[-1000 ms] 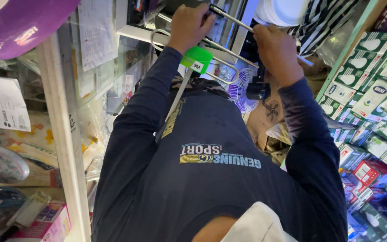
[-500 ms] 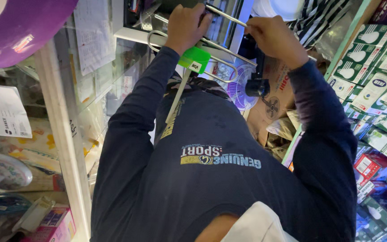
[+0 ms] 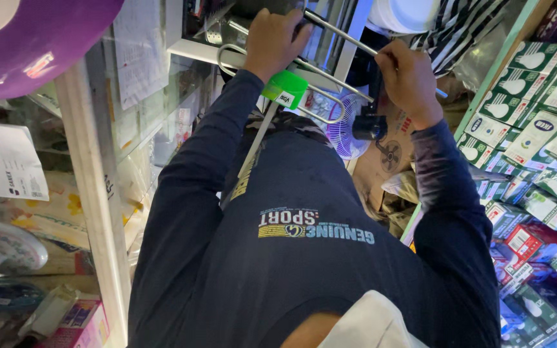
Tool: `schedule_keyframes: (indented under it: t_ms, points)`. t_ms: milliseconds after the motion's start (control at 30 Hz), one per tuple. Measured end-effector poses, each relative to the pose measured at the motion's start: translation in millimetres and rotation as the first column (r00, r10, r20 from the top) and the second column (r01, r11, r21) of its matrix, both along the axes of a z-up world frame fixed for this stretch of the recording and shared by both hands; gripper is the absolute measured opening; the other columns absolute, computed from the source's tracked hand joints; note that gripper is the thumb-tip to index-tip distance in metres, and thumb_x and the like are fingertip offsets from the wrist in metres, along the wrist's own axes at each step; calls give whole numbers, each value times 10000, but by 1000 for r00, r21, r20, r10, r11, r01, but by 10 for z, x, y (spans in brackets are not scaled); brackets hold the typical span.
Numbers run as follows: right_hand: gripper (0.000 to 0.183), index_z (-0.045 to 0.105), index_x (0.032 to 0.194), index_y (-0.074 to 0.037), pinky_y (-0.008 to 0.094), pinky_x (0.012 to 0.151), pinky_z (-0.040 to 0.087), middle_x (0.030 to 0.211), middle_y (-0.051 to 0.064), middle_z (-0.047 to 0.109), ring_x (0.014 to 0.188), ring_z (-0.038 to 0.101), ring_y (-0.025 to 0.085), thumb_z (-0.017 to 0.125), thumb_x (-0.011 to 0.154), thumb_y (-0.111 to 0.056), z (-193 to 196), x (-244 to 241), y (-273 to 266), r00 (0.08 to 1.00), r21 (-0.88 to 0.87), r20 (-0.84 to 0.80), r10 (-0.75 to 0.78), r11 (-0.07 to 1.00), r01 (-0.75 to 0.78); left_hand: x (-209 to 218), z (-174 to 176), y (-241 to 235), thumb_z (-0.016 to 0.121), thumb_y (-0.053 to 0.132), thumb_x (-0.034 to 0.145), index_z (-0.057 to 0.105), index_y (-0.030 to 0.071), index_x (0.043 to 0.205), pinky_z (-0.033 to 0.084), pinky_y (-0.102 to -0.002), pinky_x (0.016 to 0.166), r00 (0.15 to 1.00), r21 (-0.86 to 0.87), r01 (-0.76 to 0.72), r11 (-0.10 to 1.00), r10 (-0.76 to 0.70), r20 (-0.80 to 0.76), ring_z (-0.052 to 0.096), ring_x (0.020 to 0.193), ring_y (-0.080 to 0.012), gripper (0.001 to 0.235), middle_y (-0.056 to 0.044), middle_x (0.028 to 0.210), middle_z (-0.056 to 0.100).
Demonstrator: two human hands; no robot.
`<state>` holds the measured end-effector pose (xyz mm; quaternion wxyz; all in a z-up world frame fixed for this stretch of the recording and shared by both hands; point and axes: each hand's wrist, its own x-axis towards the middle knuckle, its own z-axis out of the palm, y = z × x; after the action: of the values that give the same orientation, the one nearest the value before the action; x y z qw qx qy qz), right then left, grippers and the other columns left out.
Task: The person assembles a television antenna by attaching a green plastic component and metal rods to the main frame by hand.
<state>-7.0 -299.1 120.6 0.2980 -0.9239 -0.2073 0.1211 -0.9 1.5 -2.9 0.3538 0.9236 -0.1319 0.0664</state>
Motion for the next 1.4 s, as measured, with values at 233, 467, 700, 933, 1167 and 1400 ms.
schedule_keyframes:
  t_ms: [233, 467, 700, 933, 1167, 1400]
  points:
    - [175, 717, 1078, -41, 360, 622, 498, 749, 122, 673, 659, 682, 280, 629, 1118, -187, -72, 252, 77, 952, 4, -305, -19, 1000, 21, 15, 40, 16, 695, 358, 996, 671, 108, 910, 426, -471, 663, 1000, -24, 0, 1000, 0, 16, 606, 591, -349, 265, -91, 671, 690]
    - [169, 728, 1080, 5, 349, 652, 494, 877, 150, 702, 734, 662, 253, 661, 1117, -146, 226, 60, -133, 995, -72, -74, 69, 995, -75, 11, 112, 28, 720, 323, 985, 680, 117, 919, 411, -458, 636, 1000, -79, 4, 997, -4, 4, 607, 574, -330, 220, -71, 688, 699]
    - [160, 735, 1084, -4, 363, 586, 415, 745, 146, 622, 595, 569, 245, 636, 1121, -125, 110, -6, -210, 967, -28, -242, -80, 997, 75, 15, 81, 22, 702, 314, 1005, 660, 124, 943, 405, -459, 635, 999, -29, 21, 999, -20, 26, 612, 584, -316, 205, -60, 707, 696]
    - [171, 727, 1080, -8, 357, 622, 451, 796, 153, 641, 663, 630, 278, 632, 1144, -135, 24, 100, -154, 980, 47, -198, 24, 999, -15, 17, 58, 0, 702, 328, 1005, 657, 126, 958, 400, -463, 643, 1000, -20, 6, 1000, -5, 5, 590, 585, -324, 212, -66, 665, 663]
    - [195, 726, 1092, -14, 383, 571, 426, 723, 152, 615, 584, 608, 286, 591, 1143, -146, 40, 161, 67, 961, 35, -278, -8, 999, 18, 17, 83, 6, 702, 308, 998, 667, 130, 965, 405, -453, 644, 1000, -25, 5, 1000, -5, -4, 583, 574, -319, 184, -45, 675, 682]
    - [202, 727, 1071, -27, 403, 624, 471, 781, 167, 642, 673, 651, 333, 593, 1140, -162, -11, 215, 218, 978, 37, -207, 31, 999, -24, 24, 107, 19, 699, 295, 1004, 664, 133, 966, 413, -451, 652, 1000, -84, 17, 996, -17, -3, 610, 590, -305, 170, -32, 737, 725]
